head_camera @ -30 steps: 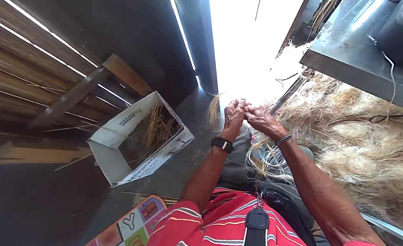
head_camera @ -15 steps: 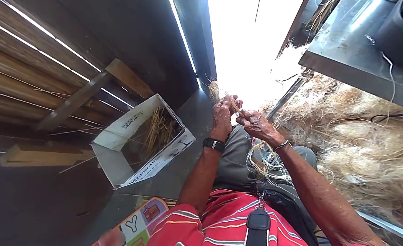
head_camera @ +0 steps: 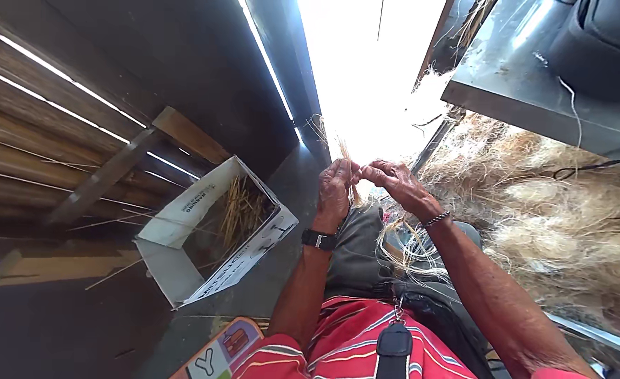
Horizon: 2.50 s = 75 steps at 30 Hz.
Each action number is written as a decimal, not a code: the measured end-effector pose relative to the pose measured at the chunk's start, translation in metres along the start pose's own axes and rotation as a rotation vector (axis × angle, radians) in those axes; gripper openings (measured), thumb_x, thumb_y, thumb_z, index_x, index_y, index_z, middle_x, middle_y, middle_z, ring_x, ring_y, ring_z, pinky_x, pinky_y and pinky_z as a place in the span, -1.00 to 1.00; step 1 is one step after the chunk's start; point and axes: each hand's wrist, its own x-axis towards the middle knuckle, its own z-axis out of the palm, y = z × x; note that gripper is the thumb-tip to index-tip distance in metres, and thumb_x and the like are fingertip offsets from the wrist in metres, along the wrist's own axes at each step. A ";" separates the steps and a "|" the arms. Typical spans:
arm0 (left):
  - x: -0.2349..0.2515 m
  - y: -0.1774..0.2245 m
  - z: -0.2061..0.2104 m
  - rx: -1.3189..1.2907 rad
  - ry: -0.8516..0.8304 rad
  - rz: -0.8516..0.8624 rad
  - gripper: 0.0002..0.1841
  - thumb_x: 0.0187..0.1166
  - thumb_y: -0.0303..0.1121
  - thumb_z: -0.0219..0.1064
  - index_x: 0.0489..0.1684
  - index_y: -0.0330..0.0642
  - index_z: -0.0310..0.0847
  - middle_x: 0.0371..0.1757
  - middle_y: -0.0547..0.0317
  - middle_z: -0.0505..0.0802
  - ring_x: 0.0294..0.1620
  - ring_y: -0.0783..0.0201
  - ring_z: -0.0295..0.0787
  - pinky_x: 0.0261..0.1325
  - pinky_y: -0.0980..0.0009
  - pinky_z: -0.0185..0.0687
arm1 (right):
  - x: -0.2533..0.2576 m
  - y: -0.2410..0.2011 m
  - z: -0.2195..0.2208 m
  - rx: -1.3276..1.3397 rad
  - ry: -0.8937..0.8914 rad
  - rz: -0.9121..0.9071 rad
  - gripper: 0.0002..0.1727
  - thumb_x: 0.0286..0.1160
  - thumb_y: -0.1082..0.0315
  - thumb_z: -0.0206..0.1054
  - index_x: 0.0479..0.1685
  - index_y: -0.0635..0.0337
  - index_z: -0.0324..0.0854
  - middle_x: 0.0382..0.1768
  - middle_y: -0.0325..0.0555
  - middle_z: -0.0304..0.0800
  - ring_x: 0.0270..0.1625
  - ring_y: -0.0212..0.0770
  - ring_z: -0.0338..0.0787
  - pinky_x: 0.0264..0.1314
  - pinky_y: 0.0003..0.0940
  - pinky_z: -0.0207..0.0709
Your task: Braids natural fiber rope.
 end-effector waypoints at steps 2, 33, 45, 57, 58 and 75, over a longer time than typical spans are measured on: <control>-0.002 -0.002 -0.004 -0.075 -0.098 0.013 -0.68 0.85 -0.29 0.01 -0.25 -0.04 0.70 -0.44 0.37 0.73 -0.43 0.48 0.66 -0.18 0.49 0.71 | 0.001 -0.001 -0.002 0.128 -0.032 -0.021 -0.48 0.66 -0.21 0.14 0.03 0.01 0.79 -0.08 -0.26 0.83 -0.09 -0.36 0.79 -0.03 -0.28 0.70; -0.031 0.017 -0.021 0.458 0.020 0.100 -0.88 0.61 -0.38 0.39 -0.06 -0.18 0.79 -0.23 0.30 0.87 -0.25 0.46 0.77 -0.10 0.48 0.72 | -0.008 -0.031 0.019 0.483 0.101 0.059 -0.85 0.56 0.43 0.37 -0.37 0.22 0.77 -0.51 -0.18 0.80 -0.51 -0.41 0.68 -0.45 -0.52 0.54; -0.029 0.013 -0.018 0.149 0.041 0.059 -0.84 0.64 -0.44 0.33 -0.02 -0.16 0.84 -0.09 0.20 0.89 -0.34 0.46 0.74 -0.27 0.55 0.71 | -0.010 -0.022 0.026 0.486 -0.069 0.113 -0.84 0.56 0.50 0.36 -0.38 0.37 0.74 -0.50 -0.01 0.85 -0.51 -0.26 0.81 -0.40 -0.40 0.73; -0.029 0.013 -0.021 0.143 0.129 0.012 -0.88 0.62 -0.46 0.38 -0.30 -0.09 0.81 -0.36 0.30 0.85 -0.46 0.50 0.72 -0.34 0.58 0.69 | -0.020 -0.030 0.027 0.440 -0.160 0.152 -0.84 0.66 0.48 0.28 -0.29 0.32 0.69 -0.45 -0.05 0.87 -0.55 -0.32 0.79 -0.52 -0.50 0.65; -0.029 0.014 -0.021 0.127 0.143 -0.002 -0.88 0.63 -0.45 0.37 -0.30 -0.09 0.81 -0.37 0.29 0.86 -0.47 0.49 0.72 -0.34 0.58 0.69 | -0.020 -0.030 0.028 0.456 -0.166 0.161 -0.85 0.66 0.47 0.27 -0.27 0.32 0.69 -0.45 -0.05 0.87 -0.55 -0.33 0.79 -0.51 -0.51 0.65; -0.013 0.033 -0.080 0.036 0.364 -0.050 -0.87 0.70 -0.17 0.33 -0.30 0.18 0.61 -0.45 0.48 0.68 -0.57 0.57 0.57 -0.46 0.66 0.56 | -0.010 0.006 0.032 0.500 -0.249 0.057 -0.84 0.57 0.54 0.30 -0.37 0.29 0.73 -0.54 -0.15 0.76 -0.52 -0.36 0.71 -0.38 -0.47 0.67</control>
